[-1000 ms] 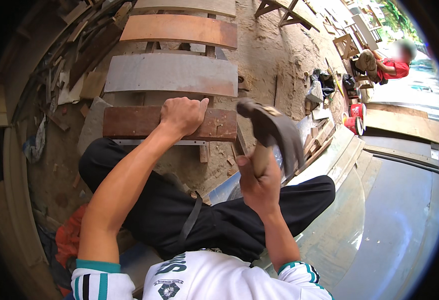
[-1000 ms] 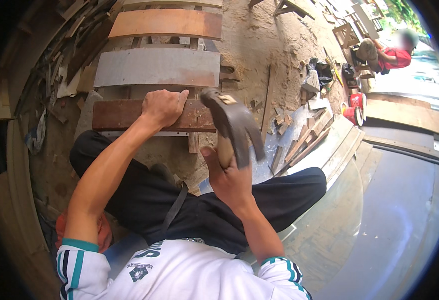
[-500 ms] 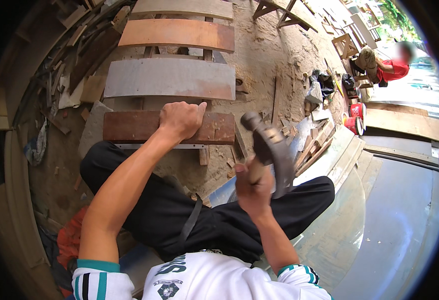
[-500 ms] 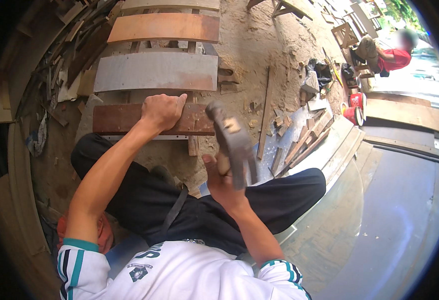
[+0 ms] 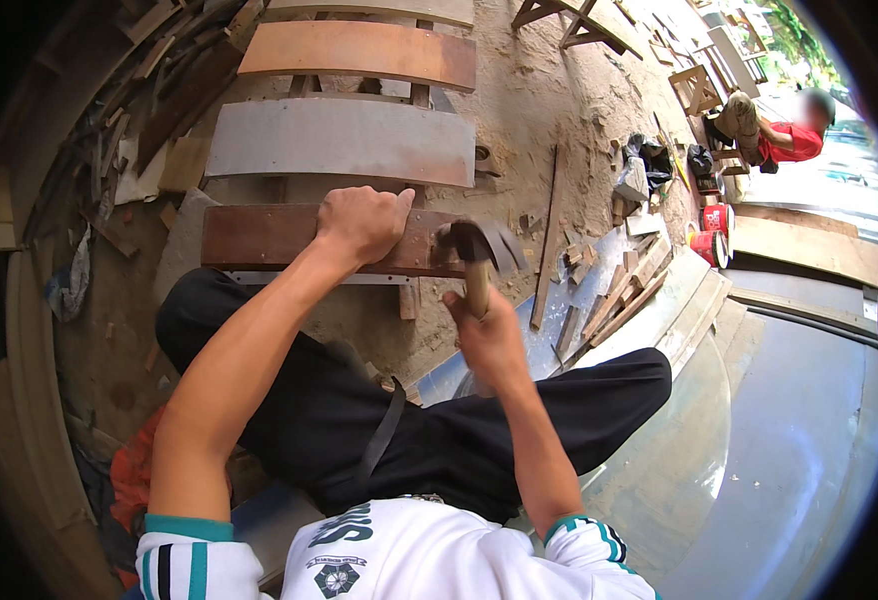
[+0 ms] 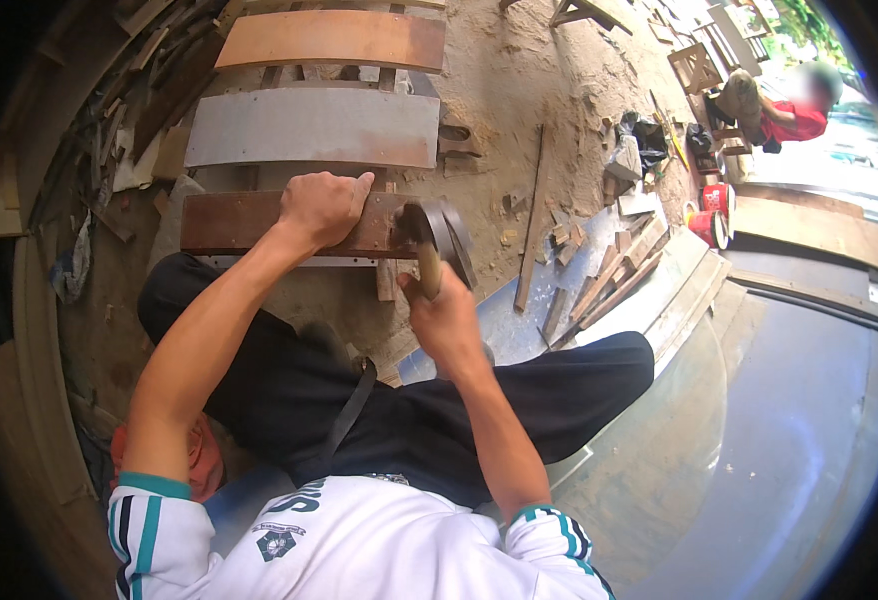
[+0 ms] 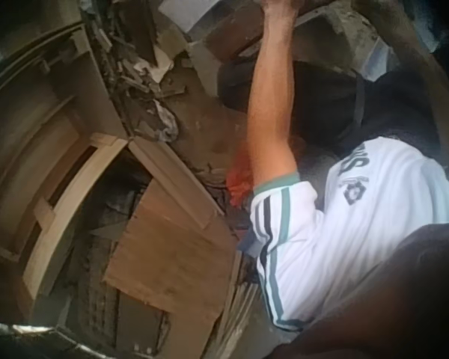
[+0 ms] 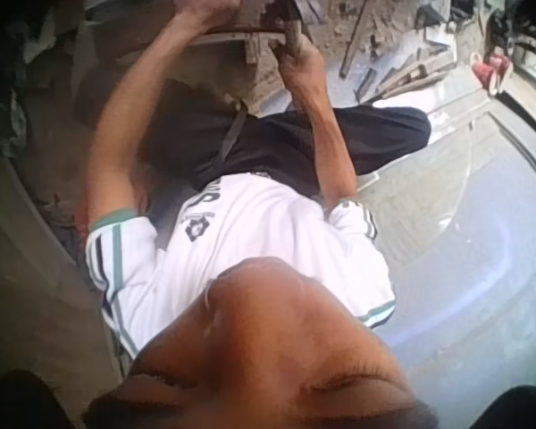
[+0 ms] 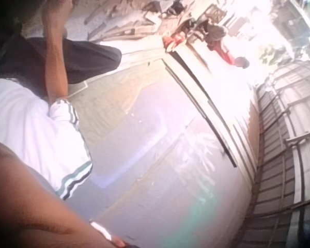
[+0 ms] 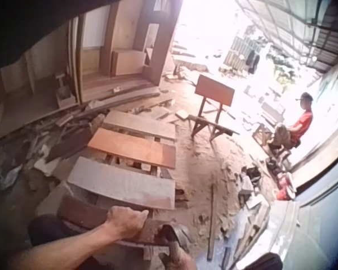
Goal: The person assembles a wooden slatted structure by hand, using a hammer to drive nails into the joints. They align wooden slats and supports, then secure them with nails, occasionally adjusting the pieces to ensure proper fit.
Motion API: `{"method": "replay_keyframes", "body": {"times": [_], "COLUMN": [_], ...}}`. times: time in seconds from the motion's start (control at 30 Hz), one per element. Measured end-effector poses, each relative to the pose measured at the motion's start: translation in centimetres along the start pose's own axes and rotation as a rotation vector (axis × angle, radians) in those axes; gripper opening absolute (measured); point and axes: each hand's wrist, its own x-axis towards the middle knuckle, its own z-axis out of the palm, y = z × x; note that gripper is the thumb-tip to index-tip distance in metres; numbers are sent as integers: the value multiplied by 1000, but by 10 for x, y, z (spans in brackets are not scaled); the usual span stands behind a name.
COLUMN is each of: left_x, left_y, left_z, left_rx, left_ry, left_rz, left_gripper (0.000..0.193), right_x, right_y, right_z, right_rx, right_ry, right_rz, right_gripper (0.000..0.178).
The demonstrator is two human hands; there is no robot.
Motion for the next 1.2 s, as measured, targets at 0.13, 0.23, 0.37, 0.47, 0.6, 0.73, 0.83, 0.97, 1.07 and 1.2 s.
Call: {"method": "replay_keyframes", "body": {"times": [0.13,0.23,0.37,0.47,0.6,0.73,0.83,0.97,1.07,1.2], "left_x": [3,3,4,3,5,4,2,5,6,7], "left_y": [-1,3,2,-2,1,2,-2,3,-1,2], "left_z": [-6,-5,-1,-4,-3,-1,-6,-4,-1,-5], "left_rx": [-16,0,-48,-1,-9,28,15,40,18,18], "left_ry": [-18,-41,23,-26,-14,-15,-31,-43,-12,-35], "left_rz": [-24,-43,-8,-40,-30,-5,-26,-24,-4,-35], "left_gripper": [58,58,59,59,59,58,58,58,58,60], "right_x": [-18,-28,2,-8,-23,-10,-19,-26,-4,-12], "right_y": [-36,-22,3,-45,-17,-14,-48,-15,-4,-38], "right_z": [-23,-17,-6,-18,-11,-9,-19,4,-5,-15], "right_rx": [-22,-14,-96,-4,-97,-223,-141,-10,-284,-134], "right_ry": [84,269,15,70,290,-27,-8,274,17,67], "right_rz": [21,-405,42,3,-391,13,6,-407,-137,-56], "right_gripper": [28,30,21,26,27,19,19,21,23,27]}}
